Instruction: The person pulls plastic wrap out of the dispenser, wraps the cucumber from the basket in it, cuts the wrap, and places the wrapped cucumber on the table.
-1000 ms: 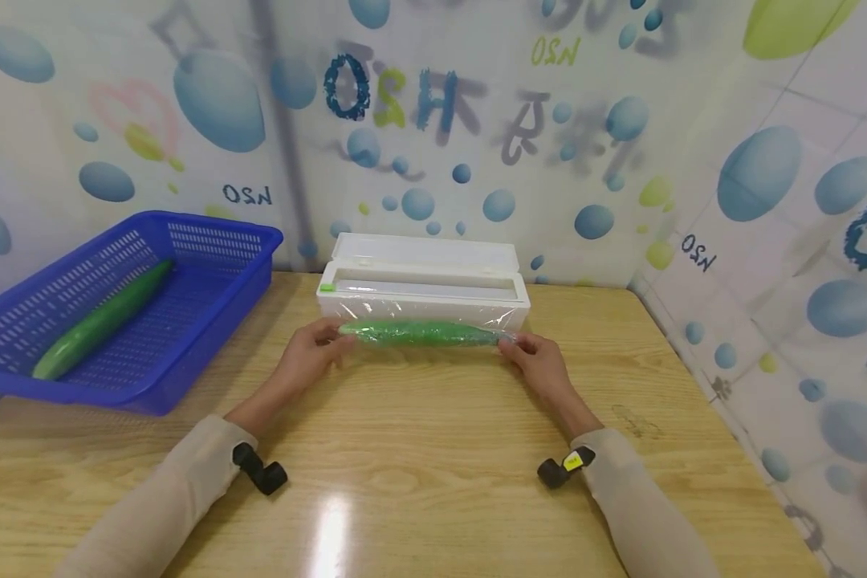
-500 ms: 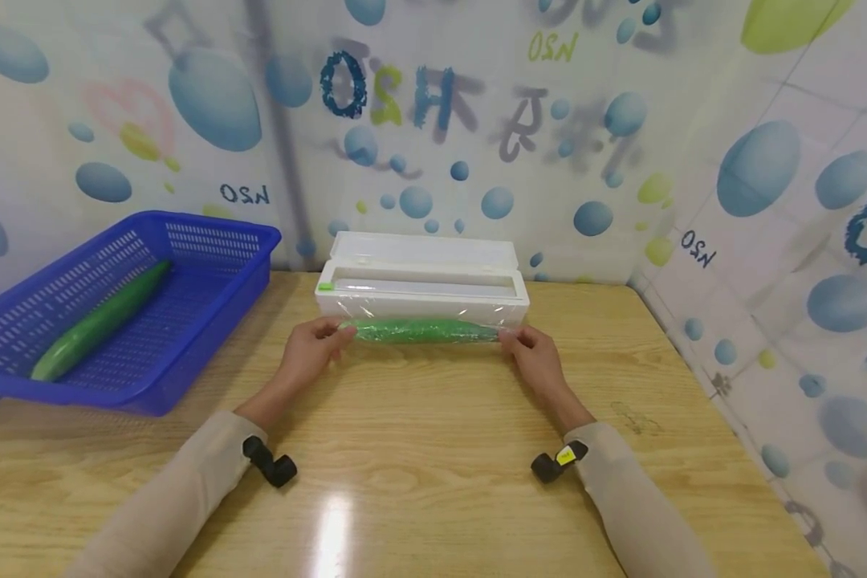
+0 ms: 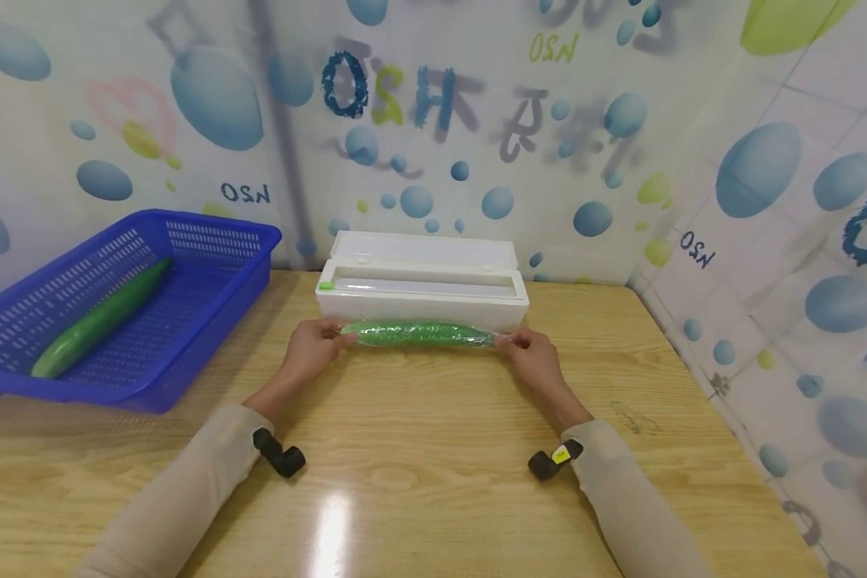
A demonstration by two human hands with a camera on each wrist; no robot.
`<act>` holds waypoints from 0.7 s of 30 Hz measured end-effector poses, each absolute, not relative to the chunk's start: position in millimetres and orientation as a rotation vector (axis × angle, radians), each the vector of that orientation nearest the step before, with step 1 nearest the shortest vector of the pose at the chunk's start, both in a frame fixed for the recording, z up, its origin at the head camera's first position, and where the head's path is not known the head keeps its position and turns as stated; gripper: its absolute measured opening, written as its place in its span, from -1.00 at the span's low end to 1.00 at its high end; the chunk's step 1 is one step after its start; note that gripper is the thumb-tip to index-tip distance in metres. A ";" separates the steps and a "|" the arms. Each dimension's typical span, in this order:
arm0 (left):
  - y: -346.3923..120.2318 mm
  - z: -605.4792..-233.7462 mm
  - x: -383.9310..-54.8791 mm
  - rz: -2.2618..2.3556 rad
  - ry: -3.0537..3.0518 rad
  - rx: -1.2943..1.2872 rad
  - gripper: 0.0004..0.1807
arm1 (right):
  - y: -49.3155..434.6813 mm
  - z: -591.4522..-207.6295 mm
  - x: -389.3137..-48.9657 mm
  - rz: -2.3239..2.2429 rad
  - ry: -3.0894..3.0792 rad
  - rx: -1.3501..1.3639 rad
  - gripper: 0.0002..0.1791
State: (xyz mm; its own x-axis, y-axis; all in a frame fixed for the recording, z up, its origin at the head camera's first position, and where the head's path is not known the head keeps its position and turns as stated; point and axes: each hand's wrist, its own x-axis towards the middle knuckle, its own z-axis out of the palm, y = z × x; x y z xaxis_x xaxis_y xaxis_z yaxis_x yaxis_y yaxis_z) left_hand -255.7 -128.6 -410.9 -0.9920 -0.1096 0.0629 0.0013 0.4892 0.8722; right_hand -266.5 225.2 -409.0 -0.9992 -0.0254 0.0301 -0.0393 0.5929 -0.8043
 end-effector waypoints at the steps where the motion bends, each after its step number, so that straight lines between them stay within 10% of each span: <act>1: -128.4 -410.5 -255.7 -1.520 -2.619 0.098 -0.69 | 225.0 -408.9 -266.5 1.387 -2.795 0.060 -0.63; 21: -129.4 -406.4 -254.9 -1.344 -2.738 0.132 -0.65 | 224.6 -412.2 -265.0 1.248 -2.790 0.054 -0.66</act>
State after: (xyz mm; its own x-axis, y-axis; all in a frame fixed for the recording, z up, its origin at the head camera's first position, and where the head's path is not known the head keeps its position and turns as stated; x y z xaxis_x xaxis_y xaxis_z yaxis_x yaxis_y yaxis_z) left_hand -254.9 -129.4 -406.4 -0.9924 -0.1161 0.0412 -0.0384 0.6096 0.7918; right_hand -265.0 224.6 -412.2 -0.9958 0.0025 0.0918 -0.0668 0.6668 -0.7423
